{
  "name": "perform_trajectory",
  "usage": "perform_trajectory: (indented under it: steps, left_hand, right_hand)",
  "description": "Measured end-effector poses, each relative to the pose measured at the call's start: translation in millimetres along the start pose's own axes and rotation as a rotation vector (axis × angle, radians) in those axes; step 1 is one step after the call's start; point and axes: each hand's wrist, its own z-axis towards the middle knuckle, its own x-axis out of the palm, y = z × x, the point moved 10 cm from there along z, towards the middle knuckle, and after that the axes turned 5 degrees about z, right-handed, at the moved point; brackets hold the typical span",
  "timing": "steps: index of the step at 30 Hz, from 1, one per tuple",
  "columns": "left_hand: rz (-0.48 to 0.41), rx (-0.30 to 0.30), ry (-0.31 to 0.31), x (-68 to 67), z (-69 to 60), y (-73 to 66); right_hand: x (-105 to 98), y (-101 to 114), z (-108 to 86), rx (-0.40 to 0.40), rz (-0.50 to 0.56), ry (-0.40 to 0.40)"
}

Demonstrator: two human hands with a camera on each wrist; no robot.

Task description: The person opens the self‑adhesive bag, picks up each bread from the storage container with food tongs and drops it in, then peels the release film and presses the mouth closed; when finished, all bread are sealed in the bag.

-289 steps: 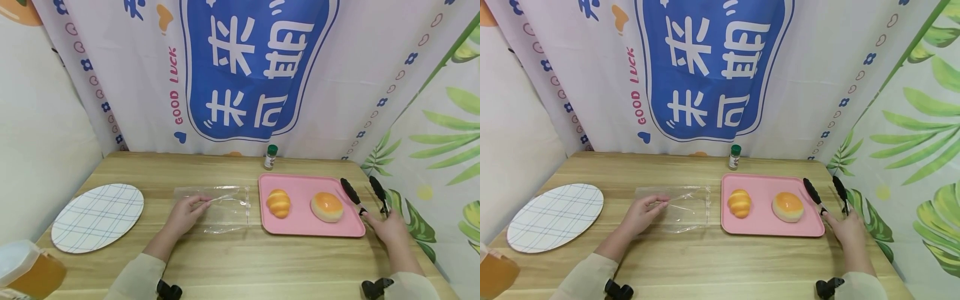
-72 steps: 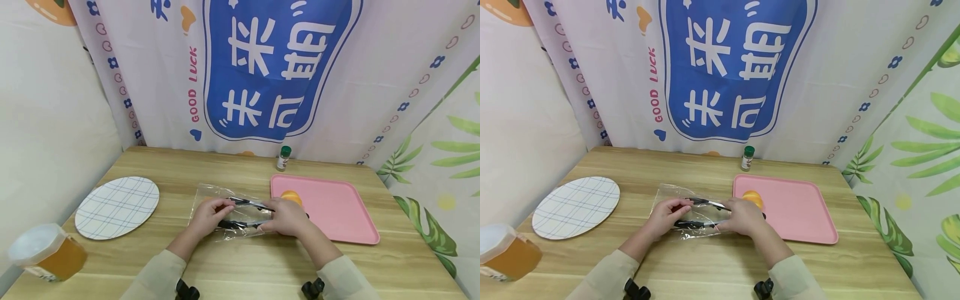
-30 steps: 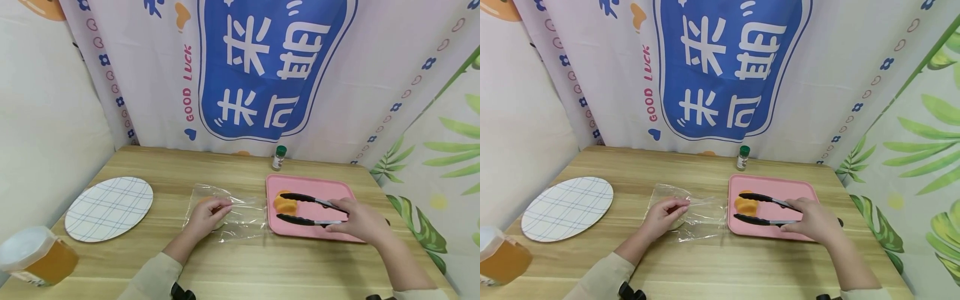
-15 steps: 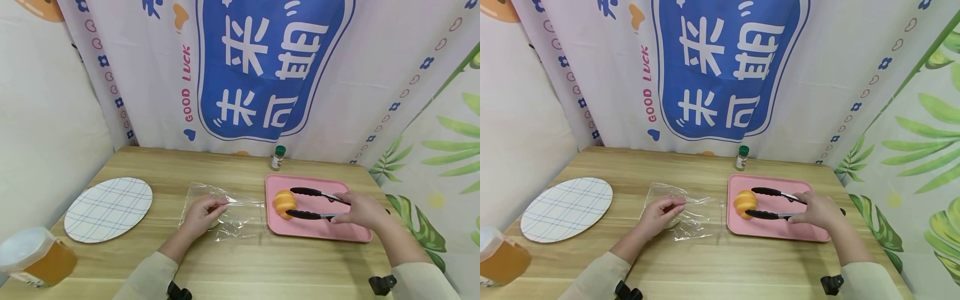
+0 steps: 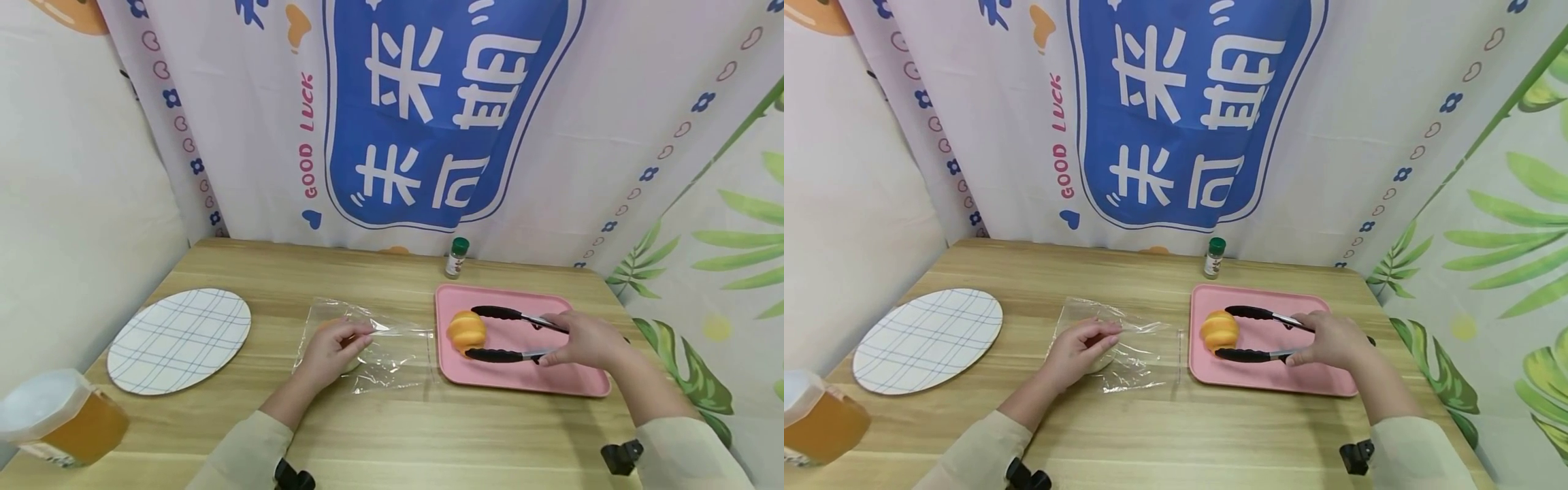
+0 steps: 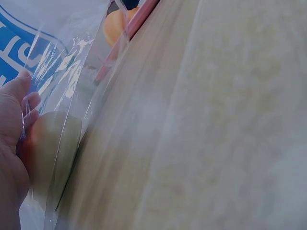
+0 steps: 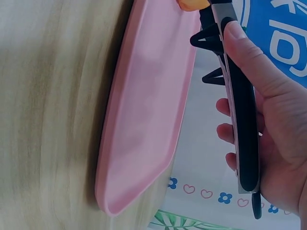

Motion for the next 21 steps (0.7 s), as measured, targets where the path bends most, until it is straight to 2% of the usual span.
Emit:
perform_trajectory:
  steps: [13, 21]
  left_hand:
    - [-0.042, -0.01, 0.016, 2.3, -1.1, 0.2]
    - [-0.039, -0.022, 0.014, 1.7, -1.0, 2.1]
  right_hand:
    - [7.9, -8.4, 4.2, -0.01, 0.009, -0.013]
    - [7.6, -4.6, -2.3, -0.026, 0.067, -0.033]
